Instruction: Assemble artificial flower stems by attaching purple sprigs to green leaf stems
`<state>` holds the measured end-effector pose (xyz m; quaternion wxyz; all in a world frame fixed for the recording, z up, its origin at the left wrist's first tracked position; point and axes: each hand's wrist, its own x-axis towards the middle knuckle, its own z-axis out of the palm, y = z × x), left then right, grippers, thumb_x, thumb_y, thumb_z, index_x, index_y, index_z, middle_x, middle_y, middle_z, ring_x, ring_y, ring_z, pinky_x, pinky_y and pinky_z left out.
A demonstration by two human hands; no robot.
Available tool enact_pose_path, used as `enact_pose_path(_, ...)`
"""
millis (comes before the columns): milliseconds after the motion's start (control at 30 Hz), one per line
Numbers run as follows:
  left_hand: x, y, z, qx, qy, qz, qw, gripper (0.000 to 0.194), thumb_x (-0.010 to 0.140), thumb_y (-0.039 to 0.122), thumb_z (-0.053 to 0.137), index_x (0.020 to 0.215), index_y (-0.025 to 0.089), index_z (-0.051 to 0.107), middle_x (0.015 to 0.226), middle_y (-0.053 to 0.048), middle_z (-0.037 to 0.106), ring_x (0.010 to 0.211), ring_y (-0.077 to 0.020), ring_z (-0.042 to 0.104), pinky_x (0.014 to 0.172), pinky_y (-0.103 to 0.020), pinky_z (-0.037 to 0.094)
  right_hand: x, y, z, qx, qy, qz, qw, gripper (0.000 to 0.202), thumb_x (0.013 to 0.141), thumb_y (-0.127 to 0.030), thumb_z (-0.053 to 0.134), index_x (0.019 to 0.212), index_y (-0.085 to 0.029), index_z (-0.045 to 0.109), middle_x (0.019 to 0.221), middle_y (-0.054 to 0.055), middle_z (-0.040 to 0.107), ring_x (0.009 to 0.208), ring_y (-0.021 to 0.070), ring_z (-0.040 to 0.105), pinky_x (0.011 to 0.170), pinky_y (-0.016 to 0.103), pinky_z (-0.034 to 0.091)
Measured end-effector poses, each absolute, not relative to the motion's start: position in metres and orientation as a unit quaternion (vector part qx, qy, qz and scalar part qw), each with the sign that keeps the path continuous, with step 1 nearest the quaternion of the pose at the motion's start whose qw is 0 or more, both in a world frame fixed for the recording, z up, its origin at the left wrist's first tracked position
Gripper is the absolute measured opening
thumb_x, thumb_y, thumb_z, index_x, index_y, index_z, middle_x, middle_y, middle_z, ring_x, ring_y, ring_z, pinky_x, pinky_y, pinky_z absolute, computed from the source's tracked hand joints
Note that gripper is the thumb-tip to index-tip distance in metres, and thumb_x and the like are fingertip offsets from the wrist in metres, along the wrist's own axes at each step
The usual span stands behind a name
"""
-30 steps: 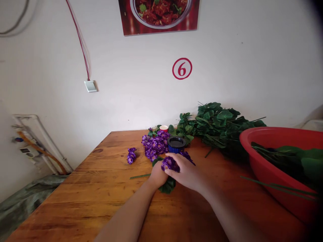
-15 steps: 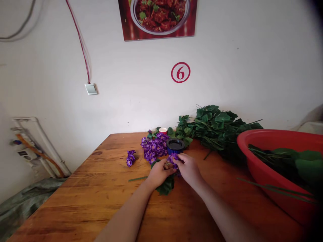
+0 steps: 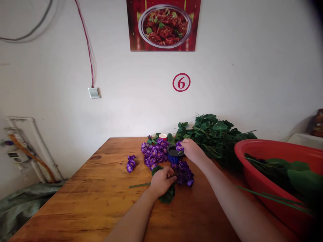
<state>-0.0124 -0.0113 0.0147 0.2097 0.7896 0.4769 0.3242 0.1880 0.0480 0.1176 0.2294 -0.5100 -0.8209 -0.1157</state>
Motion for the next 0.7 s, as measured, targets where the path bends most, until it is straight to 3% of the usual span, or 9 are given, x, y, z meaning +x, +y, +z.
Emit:
enact_pose_path(300, -0.013, -0.013, 0.015, 0.794, 0.483, 0.315, 0.194, 0.021, 0.079, 0.035, 0.059, 0.095, 0.023, 0.06, 0.07, 0.003, 0.058, 0.065, -0.0139, 0.053, 0.055, -0.023, 0.031, 0.175, 0.085, 0.109, -0.497, -0.848, -0.127, 0.133, 0.025, 0.076, 0.003, 0.048, 0.078, -0.013, 0.068, 0.087, 0.01, 0.059, 0.091, 0.0198, 0.05, 0.075, 0.025, 0.037)
enact_pose_path(700, -0.012, -0.014, 0.017, 0.796, 0.48, 0.312, 0.196, 0.02, 0.079, 0.034, 0.058, 0.094, 0.022, 0.061, 0.071, 0.002, 0.059, 0.066, -0.0144, 0.053, 0.057, -0.023, 0.032, 0.188, 0.084, 0.115, -0.527, -0.825, -0.13, 0.158, 0.029, 0.074, 0.004, 0.047, 0.083, -0.013, 0.068, 0.088, 0.01, 0.059, 0.093, 0.0201, 0.05, 0.077, 0.025, 0.036)
